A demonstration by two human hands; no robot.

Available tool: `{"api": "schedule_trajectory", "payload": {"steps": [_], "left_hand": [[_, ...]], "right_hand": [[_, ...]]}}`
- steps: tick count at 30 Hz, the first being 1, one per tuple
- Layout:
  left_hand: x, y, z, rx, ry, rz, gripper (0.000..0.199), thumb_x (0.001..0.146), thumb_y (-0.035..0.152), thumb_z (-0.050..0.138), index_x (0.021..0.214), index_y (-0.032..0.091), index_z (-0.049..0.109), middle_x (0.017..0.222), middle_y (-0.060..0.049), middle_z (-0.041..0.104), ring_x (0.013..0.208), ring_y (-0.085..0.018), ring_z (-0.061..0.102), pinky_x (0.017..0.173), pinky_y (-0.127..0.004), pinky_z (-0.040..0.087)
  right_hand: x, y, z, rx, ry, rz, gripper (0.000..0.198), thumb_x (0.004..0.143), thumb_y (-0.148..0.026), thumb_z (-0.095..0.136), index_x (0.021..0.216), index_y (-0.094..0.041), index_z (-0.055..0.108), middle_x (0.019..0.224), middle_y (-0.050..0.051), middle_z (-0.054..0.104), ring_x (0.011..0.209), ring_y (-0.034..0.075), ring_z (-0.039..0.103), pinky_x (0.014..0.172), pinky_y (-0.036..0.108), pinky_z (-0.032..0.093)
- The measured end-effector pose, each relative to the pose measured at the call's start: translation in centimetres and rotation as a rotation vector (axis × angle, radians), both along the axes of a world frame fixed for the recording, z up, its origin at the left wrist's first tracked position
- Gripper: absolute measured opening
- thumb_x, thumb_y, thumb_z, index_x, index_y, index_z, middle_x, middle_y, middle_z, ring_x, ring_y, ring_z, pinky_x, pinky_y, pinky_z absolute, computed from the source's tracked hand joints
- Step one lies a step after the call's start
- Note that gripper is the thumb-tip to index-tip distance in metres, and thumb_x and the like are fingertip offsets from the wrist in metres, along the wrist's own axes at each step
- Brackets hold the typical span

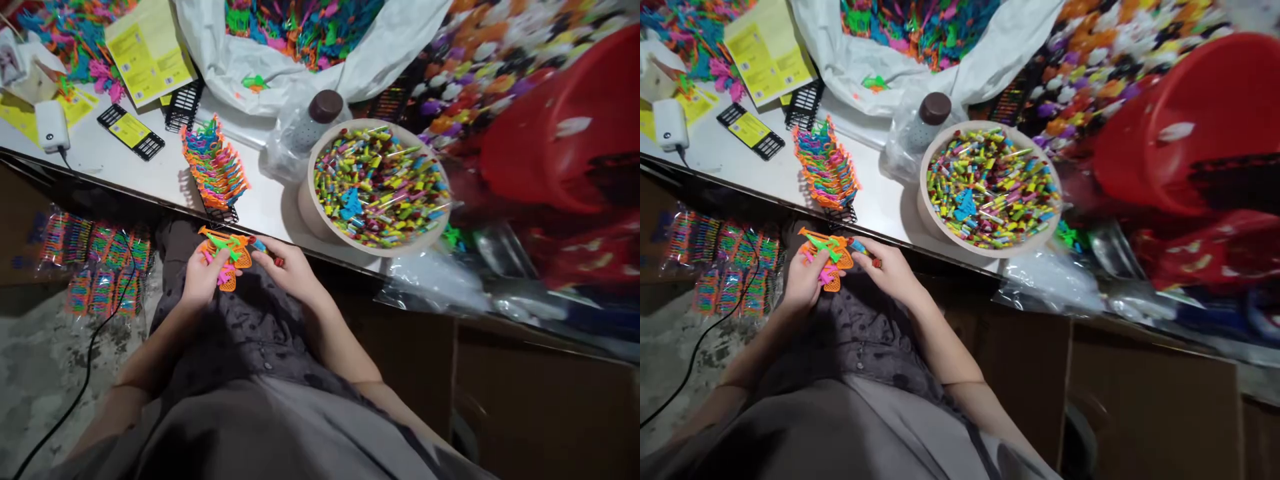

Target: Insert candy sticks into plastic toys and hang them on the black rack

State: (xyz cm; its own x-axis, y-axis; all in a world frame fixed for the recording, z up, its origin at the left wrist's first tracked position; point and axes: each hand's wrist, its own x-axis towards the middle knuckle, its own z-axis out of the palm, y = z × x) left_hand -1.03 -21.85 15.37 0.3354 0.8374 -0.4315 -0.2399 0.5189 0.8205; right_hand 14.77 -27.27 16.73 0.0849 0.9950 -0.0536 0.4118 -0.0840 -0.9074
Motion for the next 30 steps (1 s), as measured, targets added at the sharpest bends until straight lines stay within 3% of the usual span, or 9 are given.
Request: {"api": "schedule_trajectory", "payload": {"steps": [3, 5, 8, 11, 13, 23, 27, 30], "left_hand": [[-0.1, 0.2, -0.4, -0.006, 0.019, -0.021, 0.057, 0.057, 0.048, 0.077, 0.095, 0.015, 0.051, 0.09, -0.005, 0.066, 0.069, -0.013, 0.065, 0.059, -0.024, 0.058], [-0.1, 0.3, -0.7, 0.002, 0.031, -0.042, 0.058, 0.056, 0.049, 0.077, 0.096, 0.016, 0.05, 0.09, -0.005, 0.066, 0.07, -0.014, 0.065, 0.059, -0.026, 0.058], [-0.3, 0.4, -1.0, 0.015, 0.063, -0.101, 0.059, 0.056, 0.05, 0.077, 0.097, 0.016, 0.05, 0.089, -0.005, 0.066, 0.069, -0.015, 0.065, 0.055, -0.026, 0.058], [-0.5, 0.5, -1.1, 0.009, 0.111, -0.145, 0.063, 0.053, 0.052, 0.077, 0.097, 0.016, 0.05, 0.083, -0.004, 0.065, 0.062, -0.015, 0.064, 0.049, -0.025, 0.055], [-0.6, 0.6, -1.2, -0.01, 0.13, -0.155, 0.066, 0.051, 0.052, 0.079, 0.097, 0.016, 0.049, 0.083, -0.004, 0.065, 0.061, -0.015, 0.064, 0.047, -0.024, 0.055], [-2.4, 0.7, -2.0, -0.069, 0.159, -0.151, 0.065, 0.049, 0.05, 0.08, 0.094, 0.014, 0.05, 0.083, -0.004, 0.065, 0.06, -0.013, 0.062, 0.048, -0.023, 0.054], [-3.9, 4.0, -1.1, -0.085, 0.124, -0.203, 0.064, 0.047, 0.05, 0.081, 0.09, 0.013, 0.053, 0.082, -0.006, 0.066, 0.059, -0.013, 0.062, 0.051, -0.023, 0.053], [-6.1, 10.9, -1.6, -0.003, 0.131, -0.061, 0.062, 0.046, 0.049, 0.082, 0.091, 0.013, 0.057, 0.078, -0.004, 0.066, 0.06, -0.01, 0.061, 0.053, -0.019, 0.051]], "right_hand": [[0.3, 0.0, 0.0, -0.063, 0.056, 0.023, 0.05, 0.086, -0.048, 0.048, 0.119, -0.012, 0.058, 0.113, 0.01, 0.062, 0.1, 0.02, 0.058, 0.09, 0.032, 0.044], [0.6, -0.1, 0.1, -0.097, 0.136, 0.054, 0.051, 0.084, -0.052, 0.049, 0.114, -0.012, 0.061, 0.106, 0.009, 0.063, 0.097, 0.019, 0.058, 0.089, 0.031, 0.044], [1.3, -0.3, 0.1, -0.206, 0.288, 0.114, 0.051, 0.082, -0.054, 0.051, 0.107, -0.011, 0.063, 0.071, 0.003, 0.059, 0.069, 0.012, 0.055, 0.066, 0.023, 0.045], [1.7, -0.5, -0.3, -0.322, 0.426, 0.161, 0.05, 0.081, -0.054, 0.053, 0.101, -0.009, 0.061, 0.051, -0.005, 0.037, 0.045, 0.005, 0.034, 0.044, 0.018, 0.029], [1.7, -0.6, -0.7, -0.35, 0.458, 0.18, 0.049, 0.081, -0.054, 0.054, 0.099, -0.009, 0.06, 0.049, -0.006, 0.034, 0.043, 0.004, 0.03, 0.042, 0.018, 0.024], [-0.5, -0.1, -2.1, -0.407, 0.316, 0.257, 0.053, 0.083, -0.055, 0.049, 0.1, -0.005, 0.059, 0.053, -0.005, 0.036, 0.045, 0.005, 0.033, 0.043, 0.018, 0.027], [-1.2, 2.9, 1.0, -0.365, 0.177, 0.386, 0.051, 0.087, -0.052, 0.042, 0.108, -0.009, 0.06, 0.063, 0.0, 0.05, 0.054, 0.008, 0.043, 0.051, 0.02, 0.035], [0.3, 8.1, 4.4, -0.229, -0.073, 0.367, 0.047, 0.087, -0.05, 0.045, 0.115, -0.016, 0.061, 0.077, 0.004, 0.061, 0.064, 0.011, 0.051, 0.06, 0.022, 0.04]]}}
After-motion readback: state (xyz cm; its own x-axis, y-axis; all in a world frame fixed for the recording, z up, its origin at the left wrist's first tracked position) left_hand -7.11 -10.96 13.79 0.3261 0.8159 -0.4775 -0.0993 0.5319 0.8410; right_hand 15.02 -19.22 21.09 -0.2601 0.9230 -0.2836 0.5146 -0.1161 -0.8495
